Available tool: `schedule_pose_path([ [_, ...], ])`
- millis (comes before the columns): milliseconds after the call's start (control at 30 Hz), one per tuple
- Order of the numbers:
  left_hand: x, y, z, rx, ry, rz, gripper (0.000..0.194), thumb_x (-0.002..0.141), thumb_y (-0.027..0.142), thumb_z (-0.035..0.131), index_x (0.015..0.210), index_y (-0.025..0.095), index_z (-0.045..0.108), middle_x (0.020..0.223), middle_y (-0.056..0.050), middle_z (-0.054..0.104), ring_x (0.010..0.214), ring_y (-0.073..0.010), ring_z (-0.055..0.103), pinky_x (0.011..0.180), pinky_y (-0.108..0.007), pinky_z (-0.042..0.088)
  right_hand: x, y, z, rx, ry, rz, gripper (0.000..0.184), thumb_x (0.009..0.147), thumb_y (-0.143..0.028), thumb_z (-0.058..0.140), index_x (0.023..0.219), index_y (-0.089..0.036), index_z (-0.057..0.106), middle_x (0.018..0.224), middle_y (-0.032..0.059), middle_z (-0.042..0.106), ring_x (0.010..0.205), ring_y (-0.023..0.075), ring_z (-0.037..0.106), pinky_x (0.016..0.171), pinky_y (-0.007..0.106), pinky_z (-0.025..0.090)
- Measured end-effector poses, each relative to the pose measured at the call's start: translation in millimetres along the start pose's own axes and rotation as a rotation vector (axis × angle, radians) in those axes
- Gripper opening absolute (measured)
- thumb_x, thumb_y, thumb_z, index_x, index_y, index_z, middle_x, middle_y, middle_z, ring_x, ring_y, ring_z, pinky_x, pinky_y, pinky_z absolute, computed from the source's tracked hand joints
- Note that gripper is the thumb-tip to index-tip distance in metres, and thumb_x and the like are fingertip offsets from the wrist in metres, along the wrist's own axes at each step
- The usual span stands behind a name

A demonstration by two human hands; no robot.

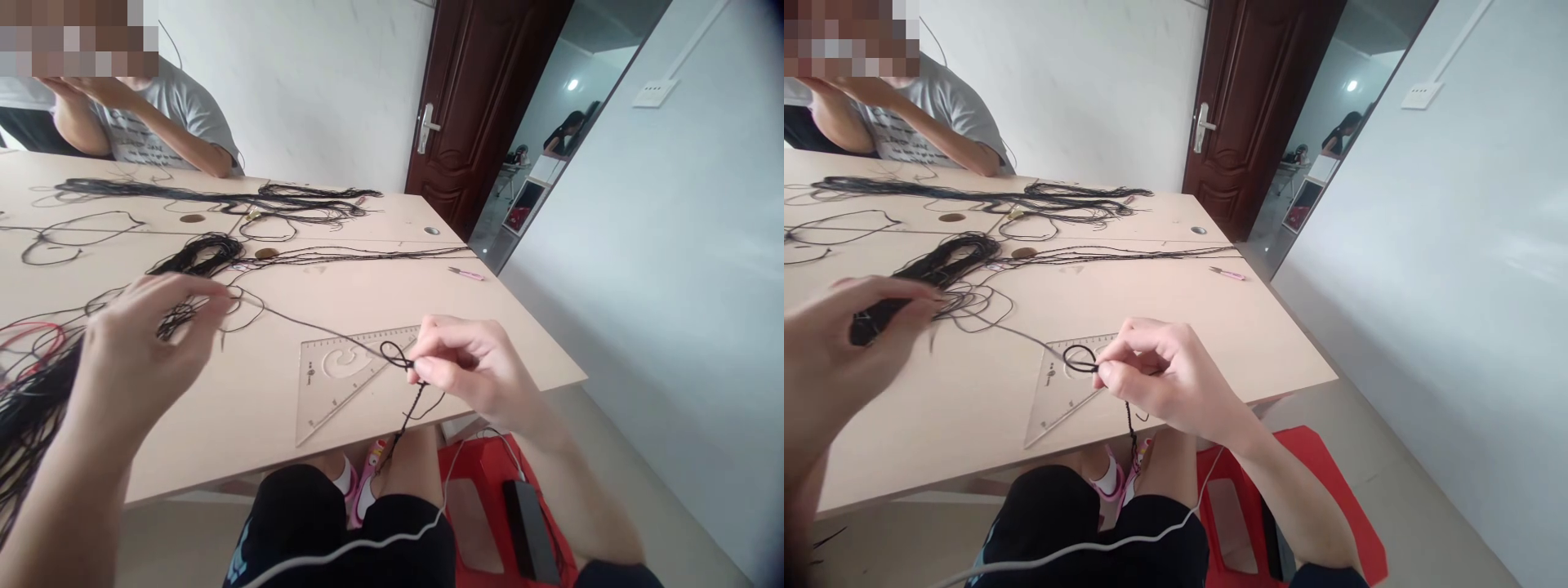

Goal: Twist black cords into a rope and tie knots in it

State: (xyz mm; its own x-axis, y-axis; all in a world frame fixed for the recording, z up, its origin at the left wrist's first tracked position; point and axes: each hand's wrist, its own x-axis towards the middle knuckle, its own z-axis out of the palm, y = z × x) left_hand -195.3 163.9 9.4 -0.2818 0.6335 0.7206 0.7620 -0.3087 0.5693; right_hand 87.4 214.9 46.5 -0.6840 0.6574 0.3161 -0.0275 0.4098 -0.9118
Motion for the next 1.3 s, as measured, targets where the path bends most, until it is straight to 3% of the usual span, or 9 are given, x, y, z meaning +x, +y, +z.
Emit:
schedule_pose_path([
  [100,-10,45,24.1,-0.488,-0.133,-0.071,0.035,0.077,0.036,0.056,0.109,0.02,0.057,0.113,-0.008,0.058,0.109,-0.0263,0.049,0.094,-0.043,0.039,4,3,3,0.077,-0.007,0.04,0.014,0.079,-0.021,0.055,0.068,-0.016,0.063,0.065,-0.003,0.048,0.049,0.0033,0.039,0.041,0.018,0.028],
  [233,-30,88,58.8,-0.949,-0.434,-0.315,0.019,0.079,0.027,0.057,0.096,0.019,0.056,0.093,-0.007,0.059,0.085,-0.0159,0.057,0.072,-0.027,0.05,8,8,10,0.137,-0.028,0.052,0.013,0.08,-0.021,0.055,0.07,-0.016,0.061,0.066,-0.0046,0.046,0.044,0.0007,0.034,0.038,0.018,0.024],
  [333,-36,99,72.1,-1.099,-0.427,-0.474,0.008,0.078,0.023,0.06,0.083,0.019,0.057,0.08,-0.001,0.055,0.072,-0.0085,0.053,0.064,-0.018,0.046,8,9,13,0.151,0.001,0.044,0.013,0.081,-0.019,0.054,0.07,-0.015,0.06,0.066,-0.0045,0.047,0.044,0.0,0.035,0.038,0.016,0.025],
  [500,-36,102,75.8,-1.249,-0.406,-0.542,0.006,0.075,0.021,0.065,0.077,0.018,0.059,0.071,0.001,0.053,0.065,-0.0054,0.05,0.062,-0.014,0.042,5,5,16,0.124,0.072,0.014,0.012,0.08,-0.017,0.054,0.069,-0.014,0.059,0.064,-0.0039,0.051,0.044,0.0007,0.038,0.039,0.015,0.031],
  [767,-33,107,70.9,-1.198,-0.426,-0.592,0.008,0.07,0.023,0.068,0.073,0.02,0.061,0.069,0.001,0.052,0.065,-0.008,0.049,0.059,-0.017,0.042,-5,1,26,-0.221,0.244,-0.222,0.007,0.078,-0.016,0.057,0.074,-0.016,0.062,0.067,-0.003,0.046,0.049,0.0032,0.037,0.039,0.018,0.03],
  [967,-37,105,73.0,-1.038,-0.362,-0.536,0.008,0.073,0.025,0.065,0.076,0.02,0.06,0.072,0.0,0.051,0.067,-0.0099,0.049,0.062,-0.019,0.043,-5,1,29,-0.341,0.325,-0.265,0.008,0.08,-0.015,0.054,0.075,-0.015,0.061,0.067,-0.0024,0.046,0.049,0.004,0.037,0.04,0.018,0.03],
  [1100,-39,104,70.3,-0.876,-0.355,-0.408,0.006,0.077,0.024,0.059,0.078,0.019,0.056,0.075,-0.001,0.052,0.07,-0.0097,0.049,0.06,-0.017,0.042,-2,-1,24,-0.37,0.27,-0.234,0.009,0.079,-0.013,0.053,0.073,-0.014,0.06,0.066,-0.0022,0.045,0.052,0.0047,0.039,0.042,0.018,0.032],
  [1200,-36,101,59.4,-0.753,-0.455,-0.265,0.019,0.076,0.026,0.059,0.093,0.021,0.05,0.082,-0.002,0.053,0.074,-0.0122,0.052,0.061,-0.02,0.045,-1,-1,17,-0.287,0.237,-0.167,0.01,0.08,-0.015,0.053,0.072,-0.014,0.059,0.068,-0.0026,0.046,0.051,0.0034,0.039,0.042,0.017,0.031],
  [1300,-30,96,47.1,-0.454,-0.494,-0.063,0.012,0.08,0.024,0.052,0.092,0.021,0.05,0.072,-0.001,0.053,0.062,-0.011,0.05,0.051,-0.02,0.041,0,-1,11,-0.204,0.175,-0.083,0.013,0.081,-0.018,0.052,0.072,-0.014,0.059,0.069,-0.0027,0.047,0.05,0.0028,0.038,0.042,0.017,0.03],
])
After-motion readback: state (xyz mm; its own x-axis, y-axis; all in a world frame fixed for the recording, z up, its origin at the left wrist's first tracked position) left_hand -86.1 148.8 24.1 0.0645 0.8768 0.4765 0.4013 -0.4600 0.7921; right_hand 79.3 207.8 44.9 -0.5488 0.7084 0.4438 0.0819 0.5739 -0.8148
